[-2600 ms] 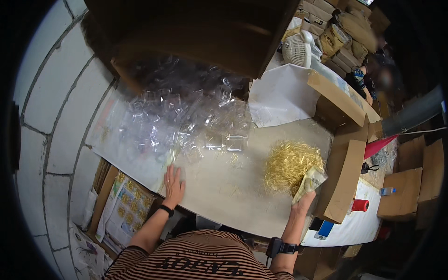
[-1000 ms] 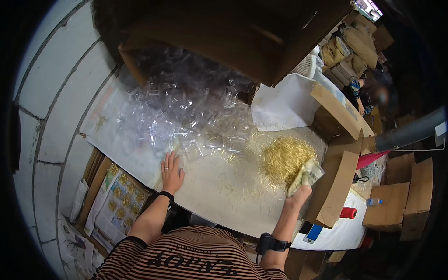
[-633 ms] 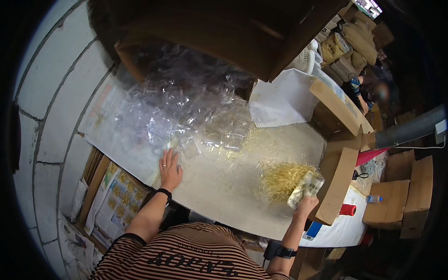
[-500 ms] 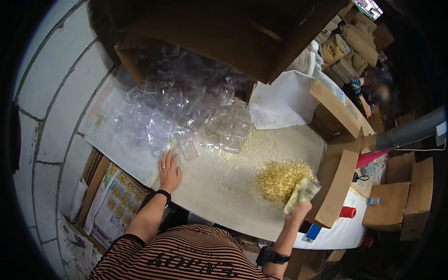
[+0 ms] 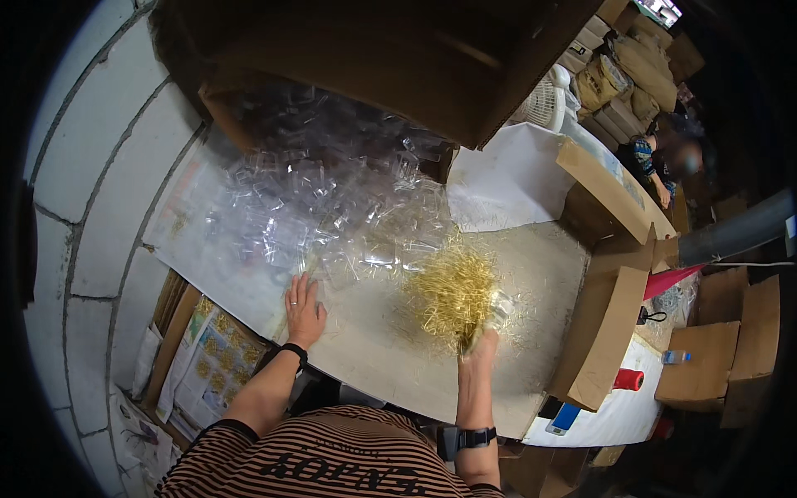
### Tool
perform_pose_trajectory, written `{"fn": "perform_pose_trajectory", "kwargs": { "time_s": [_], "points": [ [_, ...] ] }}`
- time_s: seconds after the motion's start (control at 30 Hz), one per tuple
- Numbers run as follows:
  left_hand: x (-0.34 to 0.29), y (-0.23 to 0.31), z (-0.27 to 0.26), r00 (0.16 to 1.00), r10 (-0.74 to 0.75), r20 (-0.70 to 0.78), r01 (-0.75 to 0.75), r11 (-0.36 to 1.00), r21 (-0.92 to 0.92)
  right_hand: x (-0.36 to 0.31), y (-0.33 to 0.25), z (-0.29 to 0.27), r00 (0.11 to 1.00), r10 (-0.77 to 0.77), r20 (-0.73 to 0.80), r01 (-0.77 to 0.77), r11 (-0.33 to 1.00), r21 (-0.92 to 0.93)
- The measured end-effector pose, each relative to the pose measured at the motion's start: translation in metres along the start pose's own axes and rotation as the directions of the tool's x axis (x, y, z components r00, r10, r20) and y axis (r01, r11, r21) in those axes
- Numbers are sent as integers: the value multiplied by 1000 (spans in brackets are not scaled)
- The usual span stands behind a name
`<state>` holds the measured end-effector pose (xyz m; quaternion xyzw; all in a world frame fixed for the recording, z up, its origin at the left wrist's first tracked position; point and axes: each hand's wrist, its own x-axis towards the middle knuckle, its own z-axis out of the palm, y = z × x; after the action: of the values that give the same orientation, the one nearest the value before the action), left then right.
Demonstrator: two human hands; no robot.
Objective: Sorting and packaging small gold-colored metal parts into plastic bags and larger boxes, then using an industrial machine to assist in further packaging.
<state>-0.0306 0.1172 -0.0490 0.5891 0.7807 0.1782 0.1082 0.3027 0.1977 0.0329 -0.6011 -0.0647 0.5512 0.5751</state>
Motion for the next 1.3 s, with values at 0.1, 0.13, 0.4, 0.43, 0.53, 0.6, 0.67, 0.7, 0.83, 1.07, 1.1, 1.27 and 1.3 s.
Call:
{"fn": "perform_pose_trajectory", "kwargs": {
  "time_s": [0.1,0.13,0.4,0.43,0.53,0.6,0.67,0.7,0.83,1.07,1.1,1.27,1.3],
  "points": [
    [-2,-2,-2,999,-31,25,31,999,-13,16,13,-6,875,144,461,-281,928,243],
    [1,-2,-1,999,-41,13,41,999,-7,-5,10,8,745,125,656,-465,802,374],
    [1,4,-3,1000,-17,12,17,1000,-1,-57,-23,45,972,192,135,-232,876,423],
    [3,7,-4,1000,11,1,-11,1000,-17,-45,-25,28,982,100,157,-149,929,338],
    [3,4,0,1000,-25,9,25,1000,4,-3,-36,19,952,218,213,-286,882,375],
    [4,2,1,1000,-11,10,10,1000,10,-15,-55,34,979,132,157,-188,885,426],
    [0,3,-2,1000,4,19,-5,1000,21,-46,-77,58,1000,-18,24,3,865,502],
    [0,5,-3,1000,-5,27,4,1000,14,-20,-73,32,987,-12,161,-73,854,515],
    [-1,1,-4,998,-31,46,30,999,23,-31,-95,37,991,-125,42,90,878,470],
    [1,3,1,999,-26,19,25,999,33,31,-114,3,914,-405,40,379,883,279],
    [0,5,-1,1000,-4,1,4,999,36,22,-122,10,901,-434,17,401,845,354],
    [3,4,3,1000,1,12,-1,999,36,94,-151,-19,903,-376,-206,380,925,-20],
    [3,4,1,1000,9,6,-9,999,41,94,-155,-21,873,-441,-207,437,897,-65]
  ]
}}
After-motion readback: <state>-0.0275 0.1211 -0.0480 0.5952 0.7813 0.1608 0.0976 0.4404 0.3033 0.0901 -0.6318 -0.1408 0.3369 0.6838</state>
